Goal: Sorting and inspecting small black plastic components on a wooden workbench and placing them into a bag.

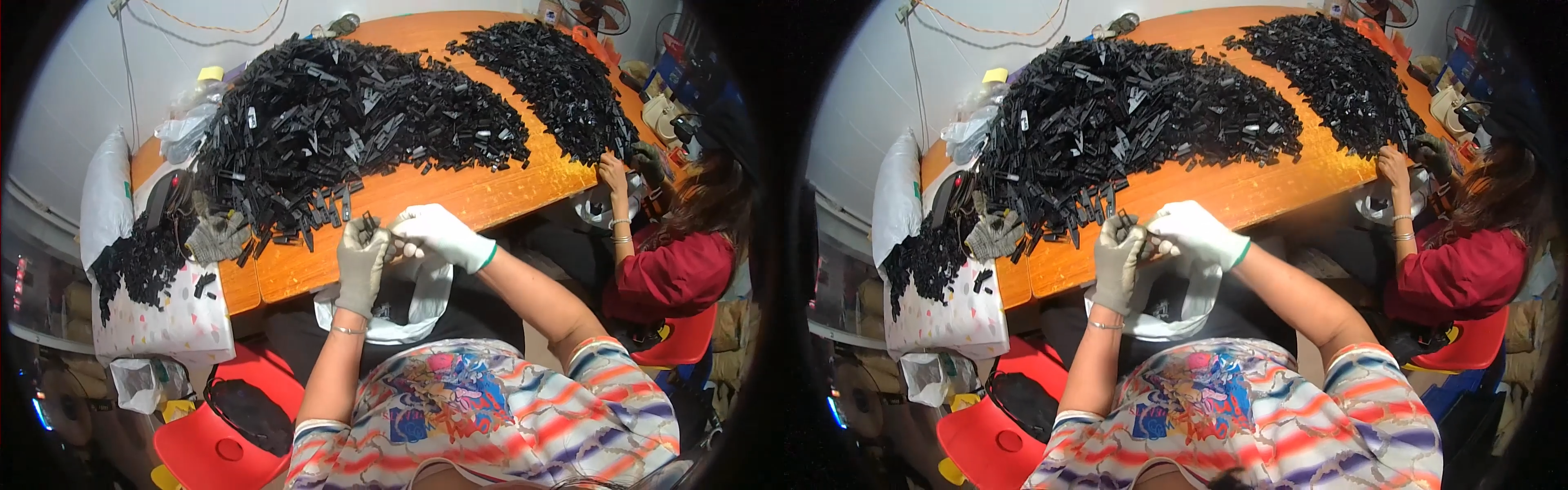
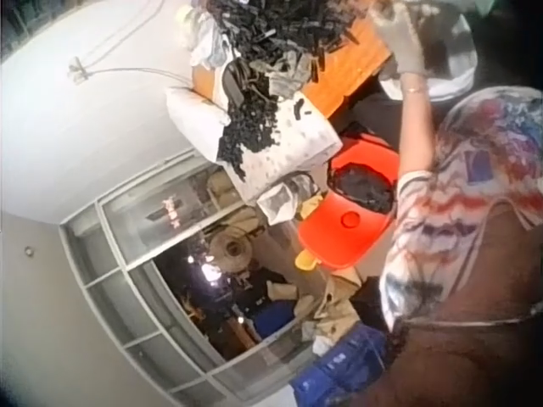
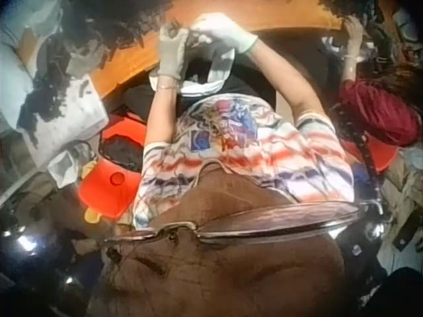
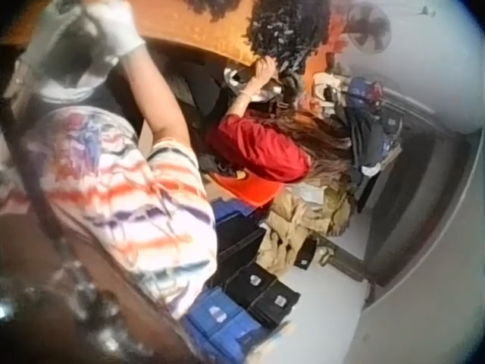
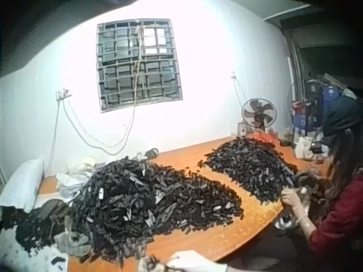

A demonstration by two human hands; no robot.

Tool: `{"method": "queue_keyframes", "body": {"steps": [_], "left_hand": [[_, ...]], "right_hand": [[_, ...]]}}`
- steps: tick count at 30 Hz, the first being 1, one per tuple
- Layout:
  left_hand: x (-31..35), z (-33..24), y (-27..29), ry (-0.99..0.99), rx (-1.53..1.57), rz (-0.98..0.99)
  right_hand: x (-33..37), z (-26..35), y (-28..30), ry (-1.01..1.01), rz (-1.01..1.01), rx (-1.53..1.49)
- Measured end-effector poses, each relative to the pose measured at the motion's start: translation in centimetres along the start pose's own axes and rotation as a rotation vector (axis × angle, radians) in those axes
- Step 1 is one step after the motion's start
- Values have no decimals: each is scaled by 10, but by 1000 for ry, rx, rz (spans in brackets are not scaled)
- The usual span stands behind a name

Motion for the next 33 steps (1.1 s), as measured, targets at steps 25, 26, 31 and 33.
{"method": "queue_keyframes", "body": {"steps": [25,26,31,33], "left_hand": [[13,0,6,41,214,62],[14,-1,7,47,202,62],[17,-8,3,8,113,63],[17,-9,3,-11,65,19]], "right_hand": [[-2,17,-36,289,-340,248],[-3,14,-36,290,-339,249],[0,19,-40,338,-355,416],[-1,17,-40,347,-352,416]]}}
Point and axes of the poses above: each hand's wrist, its own x-axis away from the middle knuckle, its own y-axis out of the back of the hand, z = x × y, the point moved 2 cm from there along -x, towards the middle knuckle, and after that the axes turned 1 degree about -y, right-handed, at the moved point
